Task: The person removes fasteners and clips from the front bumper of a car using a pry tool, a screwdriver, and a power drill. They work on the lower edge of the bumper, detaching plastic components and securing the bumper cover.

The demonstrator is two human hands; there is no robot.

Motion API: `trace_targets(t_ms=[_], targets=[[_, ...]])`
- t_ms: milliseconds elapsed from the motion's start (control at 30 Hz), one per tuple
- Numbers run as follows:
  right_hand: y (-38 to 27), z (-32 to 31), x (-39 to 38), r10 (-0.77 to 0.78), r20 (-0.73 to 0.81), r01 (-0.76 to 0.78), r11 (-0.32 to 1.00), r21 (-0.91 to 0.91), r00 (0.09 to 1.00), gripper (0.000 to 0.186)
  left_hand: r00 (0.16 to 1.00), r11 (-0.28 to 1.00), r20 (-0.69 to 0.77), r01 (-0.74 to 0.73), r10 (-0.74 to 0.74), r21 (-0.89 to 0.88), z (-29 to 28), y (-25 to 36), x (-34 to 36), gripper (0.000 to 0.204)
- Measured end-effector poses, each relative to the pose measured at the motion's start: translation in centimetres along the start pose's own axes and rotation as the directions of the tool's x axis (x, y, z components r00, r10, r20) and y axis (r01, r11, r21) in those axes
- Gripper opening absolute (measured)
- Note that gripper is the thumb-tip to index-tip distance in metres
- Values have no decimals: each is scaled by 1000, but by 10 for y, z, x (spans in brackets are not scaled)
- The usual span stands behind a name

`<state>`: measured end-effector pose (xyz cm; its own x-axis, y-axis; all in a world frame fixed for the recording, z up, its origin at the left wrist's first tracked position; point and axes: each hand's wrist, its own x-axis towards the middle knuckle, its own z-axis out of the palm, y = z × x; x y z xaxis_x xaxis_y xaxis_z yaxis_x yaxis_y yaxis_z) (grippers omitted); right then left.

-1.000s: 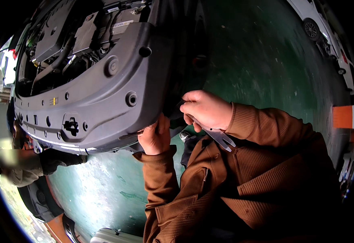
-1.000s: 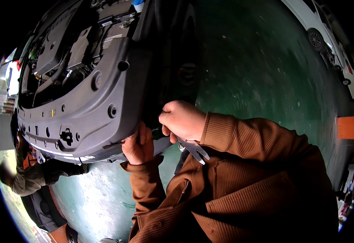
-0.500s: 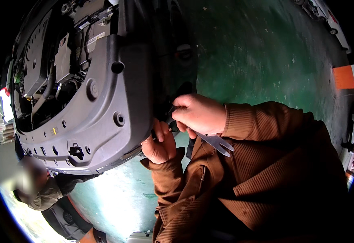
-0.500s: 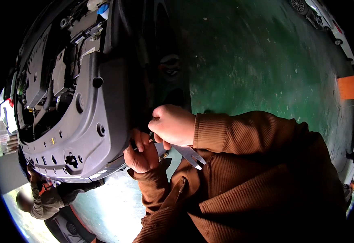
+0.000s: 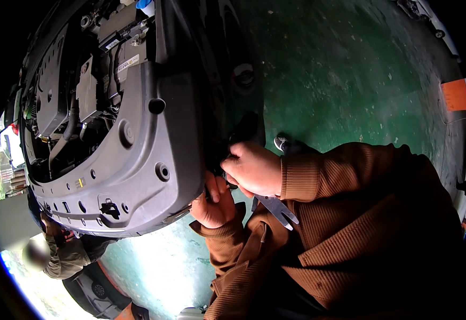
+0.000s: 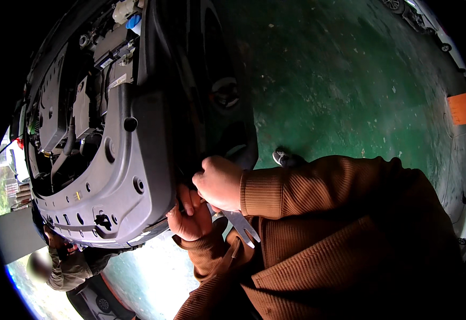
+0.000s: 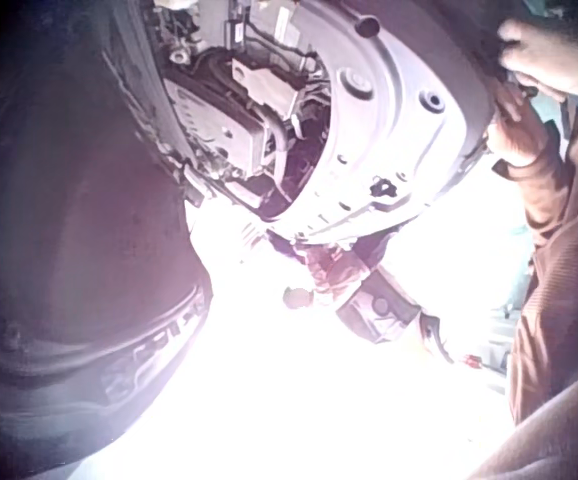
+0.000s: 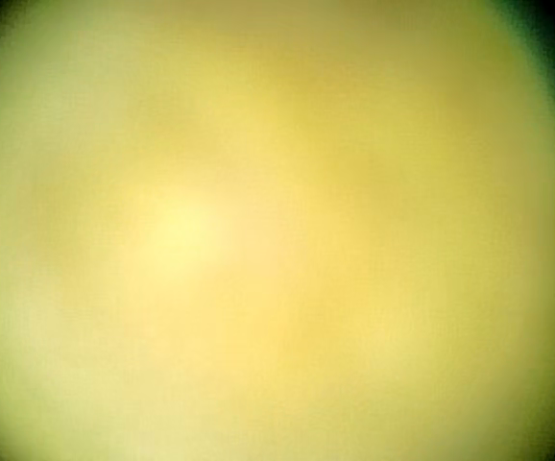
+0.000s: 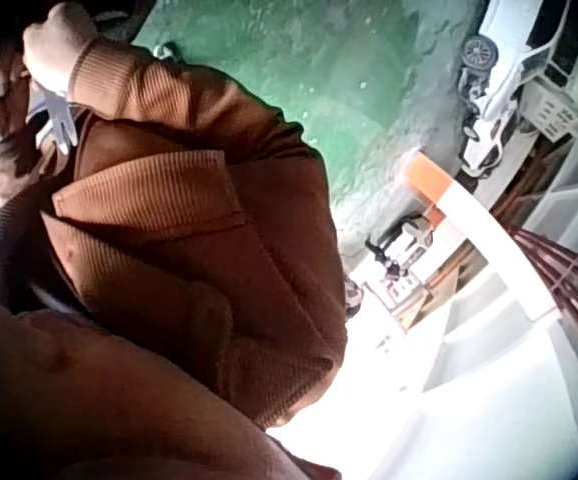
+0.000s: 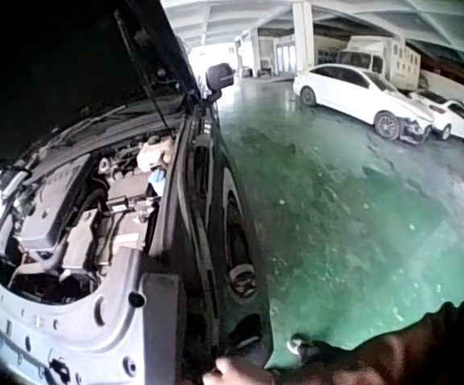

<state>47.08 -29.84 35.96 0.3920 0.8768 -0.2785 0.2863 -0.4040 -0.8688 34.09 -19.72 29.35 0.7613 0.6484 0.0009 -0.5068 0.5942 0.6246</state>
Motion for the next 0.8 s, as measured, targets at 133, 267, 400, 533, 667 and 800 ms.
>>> trace_targets(t_ms=[133,267,400,533,667,800], targets=[[-1,8,2,-28,-51,36,987,155,998,25,999,1000,-39,13,-12,20,10,12,-2,16],[-11,-1,6,148,3,-141,935,326,989,28,998,1000,-59,22,-21,17,14,19,-1,14],[-10,-23,9,90,48,-100,959,266,995,28,996,996,-60,69,-66,54,10,18,2,13],[6,-43,16,76,247,-122,977,173,966,27,998,997,-61,31,-27,68,7,16,1,14],[3,-73,35,140,426,-165,986,21,894,28,996,996,-93,21,-12,87,8,15,1,11],[2,-90,48,162,507,-172,985,-28,847,31,991,983,-134,41,-18,177,13,8,2,9]])
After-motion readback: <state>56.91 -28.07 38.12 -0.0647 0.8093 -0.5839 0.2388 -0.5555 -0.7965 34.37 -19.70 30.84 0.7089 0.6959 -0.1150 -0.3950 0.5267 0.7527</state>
